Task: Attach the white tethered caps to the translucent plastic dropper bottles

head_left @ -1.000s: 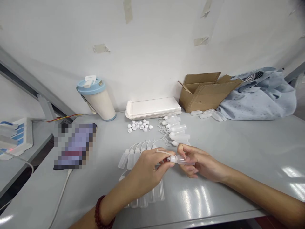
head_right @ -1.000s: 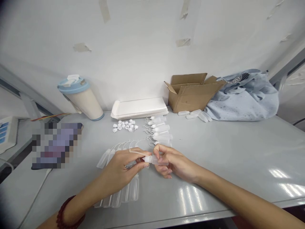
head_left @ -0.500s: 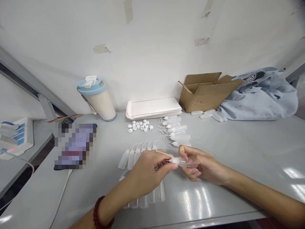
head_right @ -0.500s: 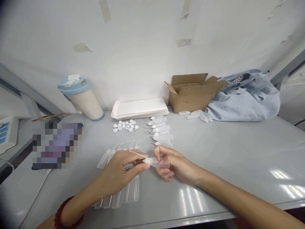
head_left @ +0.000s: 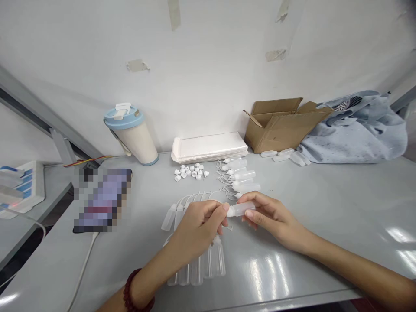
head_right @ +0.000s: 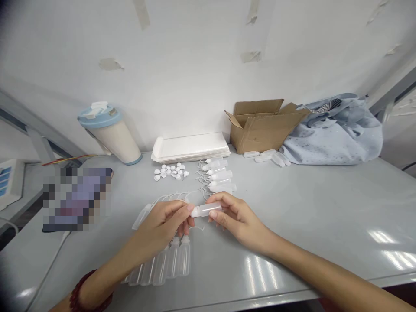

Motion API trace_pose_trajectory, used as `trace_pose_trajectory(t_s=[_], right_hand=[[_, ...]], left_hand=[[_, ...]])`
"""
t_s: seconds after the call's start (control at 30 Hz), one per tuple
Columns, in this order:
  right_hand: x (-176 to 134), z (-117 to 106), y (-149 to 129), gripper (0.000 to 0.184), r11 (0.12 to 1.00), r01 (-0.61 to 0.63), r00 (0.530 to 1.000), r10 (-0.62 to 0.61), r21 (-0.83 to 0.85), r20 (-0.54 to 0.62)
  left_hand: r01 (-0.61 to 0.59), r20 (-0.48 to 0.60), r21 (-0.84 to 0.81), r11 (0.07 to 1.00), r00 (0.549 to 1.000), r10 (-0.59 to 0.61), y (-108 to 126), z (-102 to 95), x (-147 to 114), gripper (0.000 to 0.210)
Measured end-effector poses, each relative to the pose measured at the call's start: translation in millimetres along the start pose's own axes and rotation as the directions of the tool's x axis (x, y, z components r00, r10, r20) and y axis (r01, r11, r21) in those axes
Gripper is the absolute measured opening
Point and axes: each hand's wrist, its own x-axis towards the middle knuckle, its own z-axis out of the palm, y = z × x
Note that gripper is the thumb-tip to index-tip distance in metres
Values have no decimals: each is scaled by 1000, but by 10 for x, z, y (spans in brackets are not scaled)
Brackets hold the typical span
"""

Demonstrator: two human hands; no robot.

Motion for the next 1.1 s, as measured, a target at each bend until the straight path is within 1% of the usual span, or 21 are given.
trace_pose_trajectory(t_s=[0.03, 0.1, 0.17, 0.2, 0.3, 0.37, 0.43, 0.5, 0.57, 0.63, 0.67, 0.73, 0.8, 0.83, 0.87, 0.9, 0.97, 1.0, 1.03, 1.07, 1.1], right_hand=[[-13, 6, 2, 17, 994, 54, 998, -57, -99, -29], [-45, 18, 9, 16, 946, 162, 980, -188, -282, -67], [-78, 29, 10, 16, 884, 236, 955, -287, -403, -71], [-93, 35, 6, 16, 865, 250, 948, -310, -435, -69], [-123, 54, -18, 18, 862, 231, 953, -294, -451, -75], [-128, 64, -33, 21, 882, 220, 956, -280, -417, -88], [-123, 65, -38, 19, 891, 244, 949, -302, -383, -97], [-115, 53, -34, 15, 882, 284, 935, -341, -376, -93], [-112, 35, -25, 14, 860, 326, 920, -384, -392, -77], [-115, 20, -16, 15, 834, 363, 905, -423, -416, -57], [-119, 16, -14, 15, 825, 373, 900, -433, -424, -51], [-126, 14, -16, 15, 825, 366, 902, -429, -431, -54], [-129, 19, -29, 14, 848, 337, 912, -402, -410, -83], [-127, 21, -38, 15, 866, 317, 918, -382, -386, -105], [-123, 23, -48, 16, 890, 288, 928, -350, -353, -126], [-117, 23, -59, 18, 918, 251, 943, -304, -308, -139], [-99, 20, -79, 24, 969, 152, 975, -179, -192, -132], [-89, 16, -85, 27, 987, 98, 987, -113, -131, -114], [-80, 13, -89, 29, 996, 52, 994, -58, -71, -94], [-72, 10, -90, 31, 1000, 15, 997, -17, -16, -79], [-66, 8, -88, 32, 1000, -10, 998, 12, 30, -69]], left_hand=[[23, 31, -15, 1000, 999, -23, -8, -5, 7, 43], [55, 92, -58, 997, 994, -50, -19, -9, 12, 45], [71, 122, -86, 994, 991, -60, -19, -5, 7, 44], [68, 116, -86, 994, 992, -58, -15, -1, 2, 42], [69, 58, -106, 992, 996, -63, 14, 12, -13, 30], [76, 27, -148, 986, 997, -73, 39, 15, -19, 23], [76, 22, -183, 980, 997, -73, 57, 11, -23, 20], [70, 66, -191, 979, 996, -59, 59, 3, -27, 22], [74, 172, -182, 981, 984, -42, 49, -4, -35, 32], [65, 246, -165, 984, 969, -23, 40, -4, -47, 43], [57, 251, -155, 986, 968, -16, 40, 0, -53, 45], [25, 212, -95, 995, 977, -4, 44, 15, -66, 43], [-61, 153, 61, 996, 987, 51, 41, 41, -79, 37], [-138, 116, 184, 973, 986, 118, 31, 57, -85, 34], [-230, 85, 321, 919, 973, 214, 13, 73, -93, 32], [-322, 66, 455, 830, 942, 329, -12, 90, -100, 30], [-449, 84, 656, 607, 842, 533, -77, 120, -114, 28], [-484, 111, 713, 507, 792, 601, -110, 132, -119, 26], [-504, 135, 747, 433, 753, 644, -139, 142, -122, 23], [-516, 149, 763, 388, 726, 671, -160, 149, -122, 21], [-522, 146, 764, 378, 711, 688, -171, 153, -120, 18]])
